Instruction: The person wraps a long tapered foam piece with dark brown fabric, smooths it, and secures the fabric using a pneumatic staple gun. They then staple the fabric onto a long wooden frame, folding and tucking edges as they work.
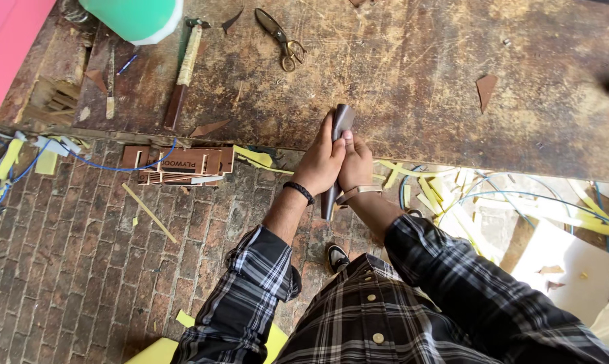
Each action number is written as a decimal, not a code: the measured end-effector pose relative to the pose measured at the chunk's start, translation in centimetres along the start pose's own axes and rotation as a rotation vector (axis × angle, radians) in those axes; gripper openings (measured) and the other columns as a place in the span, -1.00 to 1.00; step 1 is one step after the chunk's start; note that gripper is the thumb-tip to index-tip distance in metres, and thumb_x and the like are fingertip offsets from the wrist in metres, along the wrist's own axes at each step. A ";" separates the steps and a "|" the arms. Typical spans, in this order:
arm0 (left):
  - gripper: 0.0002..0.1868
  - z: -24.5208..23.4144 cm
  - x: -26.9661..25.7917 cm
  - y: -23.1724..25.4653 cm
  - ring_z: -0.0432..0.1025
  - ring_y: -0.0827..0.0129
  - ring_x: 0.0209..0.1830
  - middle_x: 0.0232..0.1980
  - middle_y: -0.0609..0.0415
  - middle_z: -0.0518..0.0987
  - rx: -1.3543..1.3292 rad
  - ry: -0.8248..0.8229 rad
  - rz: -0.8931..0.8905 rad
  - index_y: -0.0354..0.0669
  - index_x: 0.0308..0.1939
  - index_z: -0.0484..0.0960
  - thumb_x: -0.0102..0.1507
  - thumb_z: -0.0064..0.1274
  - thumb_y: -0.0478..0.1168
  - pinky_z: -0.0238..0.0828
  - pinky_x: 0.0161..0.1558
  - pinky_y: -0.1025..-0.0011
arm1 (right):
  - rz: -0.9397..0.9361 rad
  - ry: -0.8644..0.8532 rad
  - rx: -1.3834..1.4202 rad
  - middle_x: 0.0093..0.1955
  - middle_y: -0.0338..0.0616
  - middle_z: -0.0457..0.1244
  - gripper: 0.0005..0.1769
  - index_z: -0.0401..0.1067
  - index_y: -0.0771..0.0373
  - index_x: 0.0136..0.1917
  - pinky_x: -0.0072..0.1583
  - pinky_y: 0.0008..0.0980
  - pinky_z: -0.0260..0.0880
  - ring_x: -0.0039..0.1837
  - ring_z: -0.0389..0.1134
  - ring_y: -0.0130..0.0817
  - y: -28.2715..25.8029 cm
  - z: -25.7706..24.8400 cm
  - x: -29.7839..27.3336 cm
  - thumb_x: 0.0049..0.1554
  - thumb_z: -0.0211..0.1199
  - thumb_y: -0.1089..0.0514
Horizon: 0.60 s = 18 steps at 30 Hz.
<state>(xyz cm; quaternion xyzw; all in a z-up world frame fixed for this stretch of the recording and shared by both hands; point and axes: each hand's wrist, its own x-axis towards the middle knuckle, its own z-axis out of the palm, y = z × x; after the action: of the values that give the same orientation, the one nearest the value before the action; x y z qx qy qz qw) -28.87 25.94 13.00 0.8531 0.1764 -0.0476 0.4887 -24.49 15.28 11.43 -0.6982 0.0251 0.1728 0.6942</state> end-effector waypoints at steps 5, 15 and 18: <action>-0.22 2.2 0.2 -4.5 0.29 0.03 0.48 0.60 -0.21 0.29 -0.878 -0.035 0.095 -0.05 0.72 -0.03 0.52 -0.43 0.25 0.32 0.36 0.20 | -0.055 0.046 -0.001 -0.08 -0.07 0.44 -0.52 0.51 0.35 0.16 -0.02 -0.35 0.45 -0.10 0.40 -0.40 3.2 1.3 0.4 0.37 0.00 -0.10; -0.20 3.4 -0.2 -0.5 0.15 -0.18 0.56 0.65 -0.29 0.01 -0.040 0.216 0.261 -0.12 0.66 -0.25 0.46 -0.17 -0.14 0.31 0.39 0.07 | -0.082 -0.026 0.229 -0.15 -0.20 0.39 -0.55 0.51 0.37 0.08 -0.07 -0.43 0.41 -0.13 0.34 -0.51 4.5 -0.8 2.6 0.37 0.06 -0.08; -0.18 2.6 -0.5 3.9 0.28 -0.16 0.44 0.60 -0.30 0.05 -0.044 0.199 0.153 -0.11 0.63 -0.22 0.38 -0.13 -0.23 0.44 0.27 0.10 | -0.052 -0.078 0.283 -0.19 -0.21 0.38 -0.58 0.53 0.37 0.04 -0.10 -0.42 0.40 -0.17 0.32 -0.51 4.2 -1.3 3.7 0.36 0.09 -0.05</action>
<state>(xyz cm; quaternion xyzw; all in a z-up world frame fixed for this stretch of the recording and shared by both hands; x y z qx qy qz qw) -27.73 21.78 14.96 0.8536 0.1595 0.0784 0.4897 -21.92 14.65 6.32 -0.5867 0.0042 0.1762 0.7904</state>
